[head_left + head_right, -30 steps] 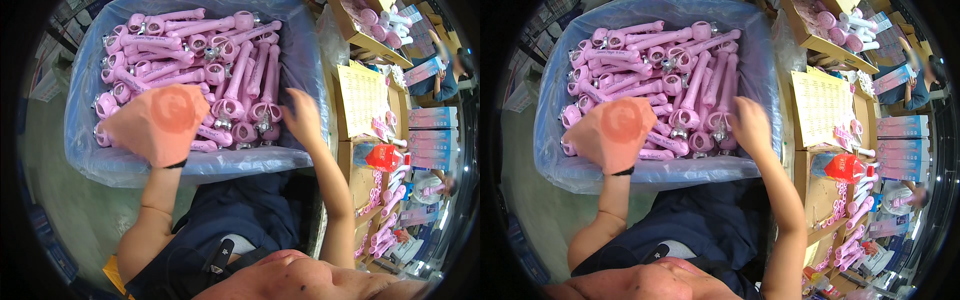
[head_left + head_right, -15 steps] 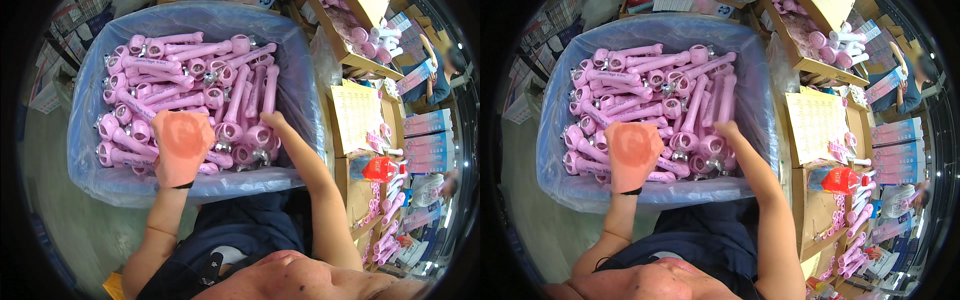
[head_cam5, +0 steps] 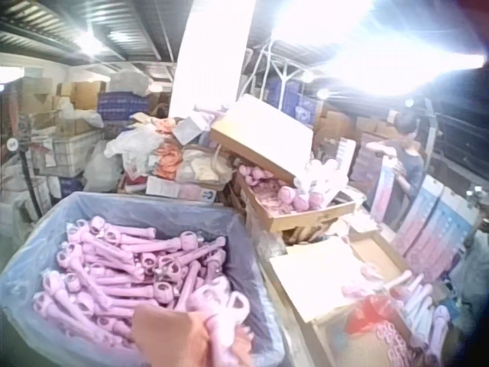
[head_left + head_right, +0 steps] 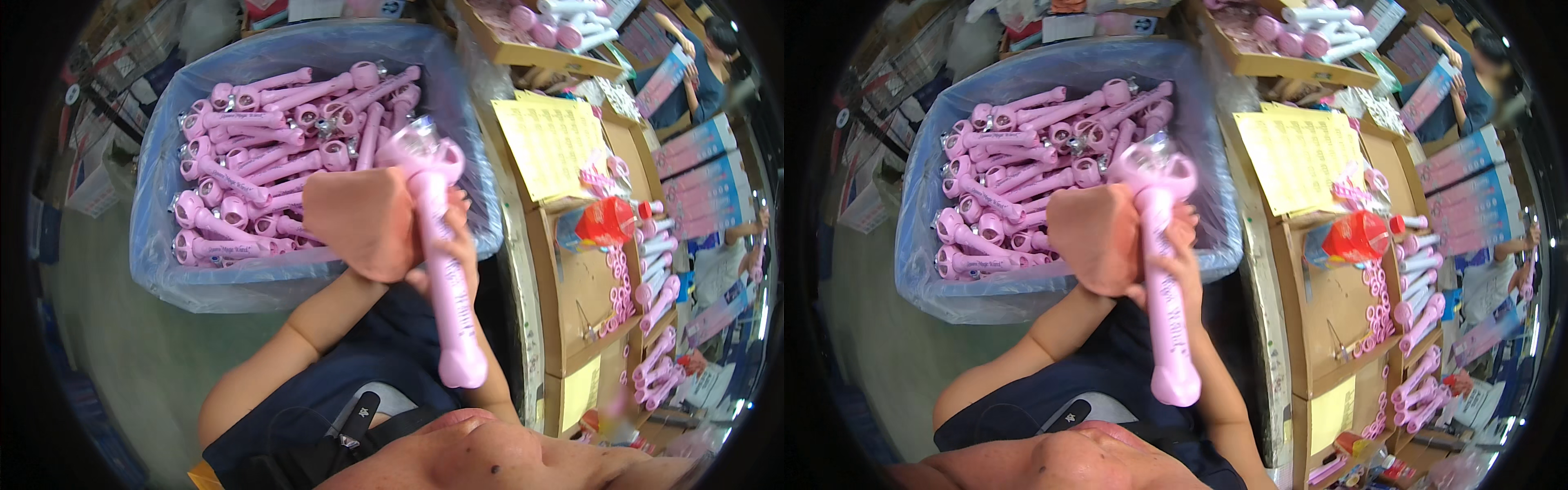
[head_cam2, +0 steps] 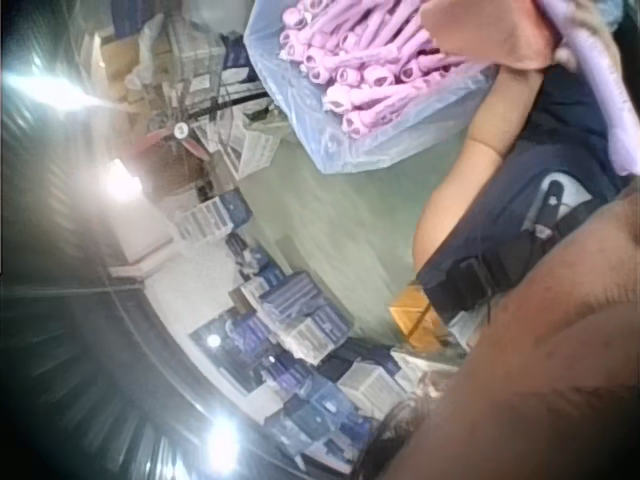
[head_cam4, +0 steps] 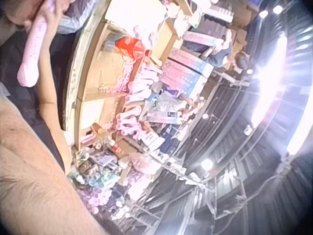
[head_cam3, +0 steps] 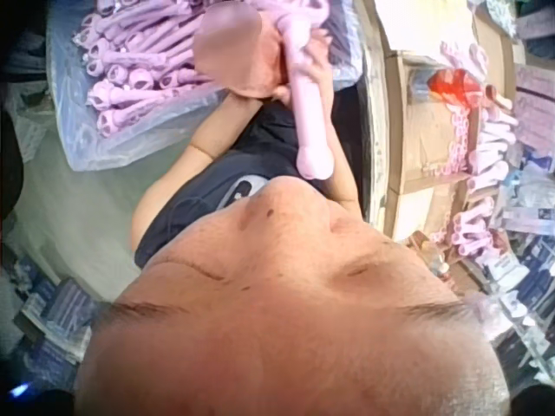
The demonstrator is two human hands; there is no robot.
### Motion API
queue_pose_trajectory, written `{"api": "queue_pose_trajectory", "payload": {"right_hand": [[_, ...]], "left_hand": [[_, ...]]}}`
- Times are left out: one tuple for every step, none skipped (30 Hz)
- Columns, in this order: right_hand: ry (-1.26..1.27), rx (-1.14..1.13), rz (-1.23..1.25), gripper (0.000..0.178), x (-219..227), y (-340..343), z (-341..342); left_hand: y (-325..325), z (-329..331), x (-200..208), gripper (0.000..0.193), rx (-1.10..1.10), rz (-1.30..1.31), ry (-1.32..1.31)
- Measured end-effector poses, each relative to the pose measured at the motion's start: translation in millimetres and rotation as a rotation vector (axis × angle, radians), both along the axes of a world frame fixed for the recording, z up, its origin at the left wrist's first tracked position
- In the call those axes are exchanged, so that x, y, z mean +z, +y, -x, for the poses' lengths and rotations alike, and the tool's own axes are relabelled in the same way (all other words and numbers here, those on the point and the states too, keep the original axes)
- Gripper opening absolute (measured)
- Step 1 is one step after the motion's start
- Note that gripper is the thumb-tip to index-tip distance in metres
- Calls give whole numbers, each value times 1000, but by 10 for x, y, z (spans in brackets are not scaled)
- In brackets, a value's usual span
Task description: The person picks pink plastic wands from a bin, wipes them with a cloth, and attaches a silver crown-shaped piece to the top. They then use a small tool to adjust the crown and place the finished wand on the table.
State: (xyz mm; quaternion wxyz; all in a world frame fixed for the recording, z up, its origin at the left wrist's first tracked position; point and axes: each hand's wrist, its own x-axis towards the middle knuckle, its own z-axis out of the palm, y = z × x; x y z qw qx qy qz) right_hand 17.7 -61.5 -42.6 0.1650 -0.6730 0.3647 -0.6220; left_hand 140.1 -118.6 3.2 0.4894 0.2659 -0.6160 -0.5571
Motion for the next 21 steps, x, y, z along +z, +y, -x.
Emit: {"api": "queue_pose_trajectory", "payload": {"right_hand": [[107,-45,-74,38,-69,291,104],[350,-149,-78,33,-85,539,295],[239,-132,-170,30,-114,802,377],[-149,26,-388,29,-107,1075,456],[-578,198,-622,39,-81,1296,540],[-992,237,-693,57,-70,1504,518],[-595,19,-710,61,-71,1620,493],[-189,-143,-647,66,-69,1707,455],[84,-320,-700,62,-83,1732,381],[-61,-362,-665,59,-103,1713,323],[-175,-371,-654,57,-128,1682,286],[-315,-390,-608,55,-158,1623,263],[-312,-441,-579,48,-190,1571,232],[-497,-443,-531,44,-225,1502,192],[-497,-432,-484,45,-244,1495,187],[-473,-407,-511,46,-267,1486,181],[-300,-473,-473,48,-282,1526,192],[-103,-514,-464,49,-295,1586,214],[71,-577,-425,51,-301,1664,236],[126,-565,-372,54,-300,1744,286],[60,-508,-447,54,-296,1830,294]], "left_hand": [[27,111,-69,23,-96,-314,334],[35,203,-146,30,-200,-630,557],[31,252,-227,38,-221,-864,734],[13,293,-301,39,-184,-1130,883],[8,328,-364,37,-130,-1028,828],[16,364,-411,36,-81,-974,774],[53,406,-438,35,-93,-867,732],[124,455,-447,34,-130,-757,692],[210,506,-435,34,-127,-713,640],[316,558,-407,33,-164,-641,596],[455,621,-379,32,-131,-599,606],[623,684,-347,29,-331,-683,632],[795,719,-309,27,-461,-802,691],[872,734,-261,25,-664,-865,748],[902,729,-218,26,-573,-894,645],[875,703,-174,28,-557,-861,549],[837,671,-140,29,-589,-775,446],[721,615,-107,30,-403,-535,380],[617,573,-77,31,-241,-449,426],[511,527,-47,32,-214,-441,384],[468,483,-28,34,-154,-642,485]]}}
